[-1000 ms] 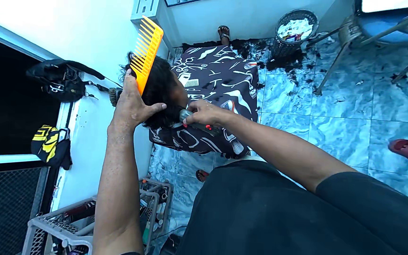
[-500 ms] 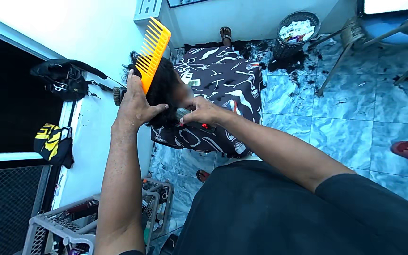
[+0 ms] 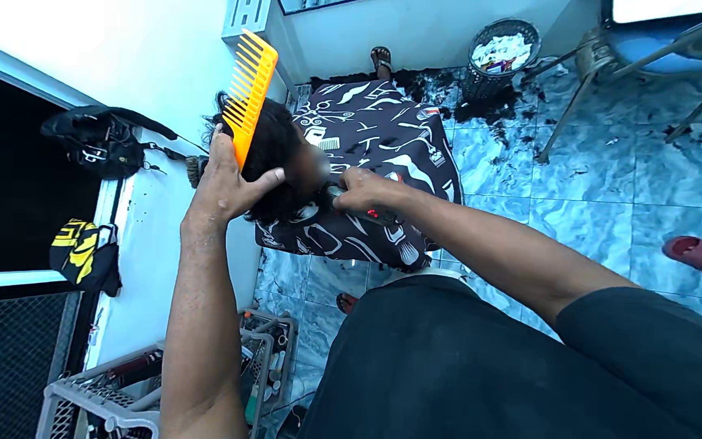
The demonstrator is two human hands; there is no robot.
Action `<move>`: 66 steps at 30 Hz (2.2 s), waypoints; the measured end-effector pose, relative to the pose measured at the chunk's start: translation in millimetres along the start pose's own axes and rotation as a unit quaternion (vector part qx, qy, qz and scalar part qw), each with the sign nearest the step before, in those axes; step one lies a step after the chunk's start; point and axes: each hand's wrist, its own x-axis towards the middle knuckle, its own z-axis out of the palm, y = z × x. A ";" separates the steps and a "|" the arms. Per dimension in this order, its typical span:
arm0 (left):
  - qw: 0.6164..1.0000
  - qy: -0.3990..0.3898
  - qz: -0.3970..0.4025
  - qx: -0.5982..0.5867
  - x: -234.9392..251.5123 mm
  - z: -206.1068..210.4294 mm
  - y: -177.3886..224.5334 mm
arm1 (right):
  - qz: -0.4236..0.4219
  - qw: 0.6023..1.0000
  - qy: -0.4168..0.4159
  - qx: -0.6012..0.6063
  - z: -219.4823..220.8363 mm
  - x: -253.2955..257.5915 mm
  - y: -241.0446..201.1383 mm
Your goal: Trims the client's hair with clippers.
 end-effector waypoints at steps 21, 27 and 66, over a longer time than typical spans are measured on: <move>0.999 0.037 -0.019 -0.021 1.8 4.1 -4.5 | -0.083 0.925 -0.076 0.363 -3.9 3.6 -19.8; 0.999 0.038 -0.021 -0.014 0.0 4.7 -2.7 | -0.105 0.913 -0.078 0.388 -11.1 -2.7 -29.6; 1.000 -0.002 -0.010 -0.018 -4.2 0.2 -5.2 | -0.177 0.940 -0.014 0.292 2.0 -7.6 -26.1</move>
